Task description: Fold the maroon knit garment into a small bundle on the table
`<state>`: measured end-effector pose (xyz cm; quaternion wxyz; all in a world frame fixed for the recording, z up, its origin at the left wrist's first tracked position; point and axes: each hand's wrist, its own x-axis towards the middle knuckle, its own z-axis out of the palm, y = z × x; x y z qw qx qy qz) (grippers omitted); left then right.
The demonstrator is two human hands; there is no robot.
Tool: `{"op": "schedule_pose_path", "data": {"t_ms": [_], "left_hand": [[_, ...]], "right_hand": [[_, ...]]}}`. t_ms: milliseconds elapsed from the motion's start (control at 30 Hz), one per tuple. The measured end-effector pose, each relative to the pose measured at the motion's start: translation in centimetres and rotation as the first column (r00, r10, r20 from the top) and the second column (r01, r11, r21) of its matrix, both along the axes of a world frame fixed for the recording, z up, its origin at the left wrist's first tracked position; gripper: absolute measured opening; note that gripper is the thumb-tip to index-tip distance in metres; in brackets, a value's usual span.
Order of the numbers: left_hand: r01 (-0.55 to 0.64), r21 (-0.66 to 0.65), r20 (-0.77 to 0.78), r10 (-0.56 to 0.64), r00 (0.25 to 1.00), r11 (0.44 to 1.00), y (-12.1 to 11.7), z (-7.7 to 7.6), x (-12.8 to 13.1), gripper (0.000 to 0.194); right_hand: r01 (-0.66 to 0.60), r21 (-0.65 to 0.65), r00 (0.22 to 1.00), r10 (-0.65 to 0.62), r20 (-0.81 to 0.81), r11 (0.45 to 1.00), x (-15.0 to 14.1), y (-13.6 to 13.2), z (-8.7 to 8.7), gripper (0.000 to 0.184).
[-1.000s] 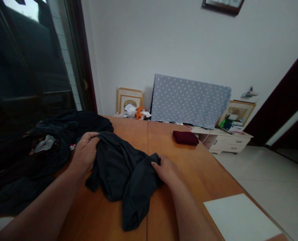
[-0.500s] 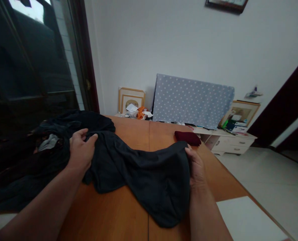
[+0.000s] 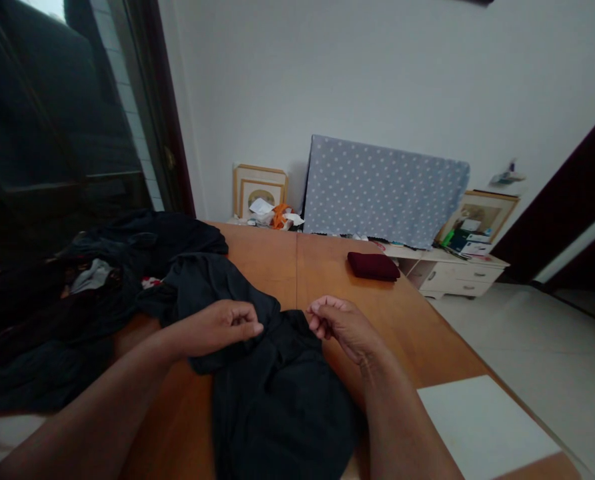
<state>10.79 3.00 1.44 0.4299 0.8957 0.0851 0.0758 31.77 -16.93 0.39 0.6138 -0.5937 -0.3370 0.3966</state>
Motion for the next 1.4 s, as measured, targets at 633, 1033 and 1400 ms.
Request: {"op": "schedule_pose_path", "data": {"t_ms": [633,1033,1400], "left_hand": [[-0.055,-0.968,0.154,0.756,0.636,0.244,4.3,0.0,0.9,0.010],[-0.264,-0.690,0.263,0.573,0.777,0.674,3.3,1.0,-0.5,0.047],[0.012,0.451,-0.159,0.067,0.985,0.892,3.8,-1.8,-1.2,0.045]], "right_hand": [[-0.171,-0.067,0.951,0.183,0.250,0.983,-1.5,1.4,-2.2,0.065],[0.256,0.230,0.960,-0.220,-0.173,0.939,-0.5,2.0,-2.3,0.024],[0.643,0.383,0.719,-0.351,-0.599,0.663,5.6,-0.2,-0.5,0.013]]}}
